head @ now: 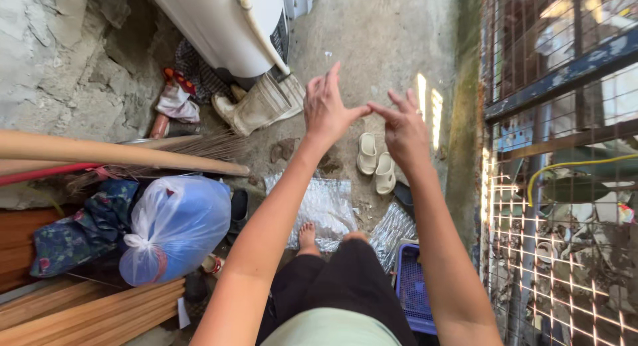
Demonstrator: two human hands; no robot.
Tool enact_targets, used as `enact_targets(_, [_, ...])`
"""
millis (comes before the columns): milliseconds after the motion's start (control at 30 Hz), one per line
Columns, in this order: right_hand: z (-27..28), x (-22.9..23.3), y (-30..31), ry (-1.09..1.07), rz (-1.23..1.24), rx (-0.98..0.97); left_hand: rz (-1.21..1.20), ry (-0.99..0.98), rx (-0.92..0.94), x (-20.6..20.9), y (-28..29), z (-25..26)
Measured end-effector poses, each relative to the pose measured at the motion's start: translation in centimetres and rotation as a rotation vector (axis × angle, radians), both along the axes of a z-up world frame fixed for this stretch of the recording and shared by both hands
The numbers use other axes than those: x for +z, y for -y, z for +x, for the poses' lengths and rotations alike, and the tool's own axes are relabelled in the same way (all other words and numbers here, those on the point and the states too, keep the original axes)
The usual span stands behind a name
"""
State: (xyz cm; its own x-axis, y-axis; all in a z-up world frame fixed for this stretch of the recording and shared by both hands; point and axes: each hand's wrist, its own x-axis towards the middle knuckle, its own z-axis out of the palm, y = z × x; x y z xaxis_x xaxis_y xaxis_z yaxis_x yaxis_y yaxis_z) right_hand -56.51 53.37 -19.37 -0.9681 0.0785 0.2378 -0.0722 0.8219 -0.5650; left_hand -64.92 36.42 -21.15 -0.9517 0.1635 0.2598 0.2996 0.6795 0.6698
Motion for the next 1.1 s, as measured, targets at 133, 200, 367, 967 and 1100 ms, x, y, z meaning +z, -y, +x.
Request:
enact_targets(133, [-3.5, 0.0, -1.4, 0.010, 0.021, -0.004, -0.021, 0.019, -0.003, 0.3, -1.4, -3.3])
enact_targets(200, [-5.4, -0.3, -2.5, -0.002, 0.036, 0.009, -0.044, 0.048, 0.007, 0.6, -2.4, -5.4])
enact_targets(367, [-11.9, -1.4, -6.0, -0.044, 0.066, 0.069, -0.031, 0.072, 0.088, 0.3, -5.8, -10.5])
enact_targets(967, [-33.6, -11.7, -10.2, -0.062, 0.156, 0.397, 0.264, 0.020, 0.358, -12.2, -10.8, -25.4])
enact_targets(1100, [-40.6, -11.7, -5.7, -0.079, 0.105, 0.553, 0.229, -0.126, 0.458, -10.9, -7.1, -31.0])
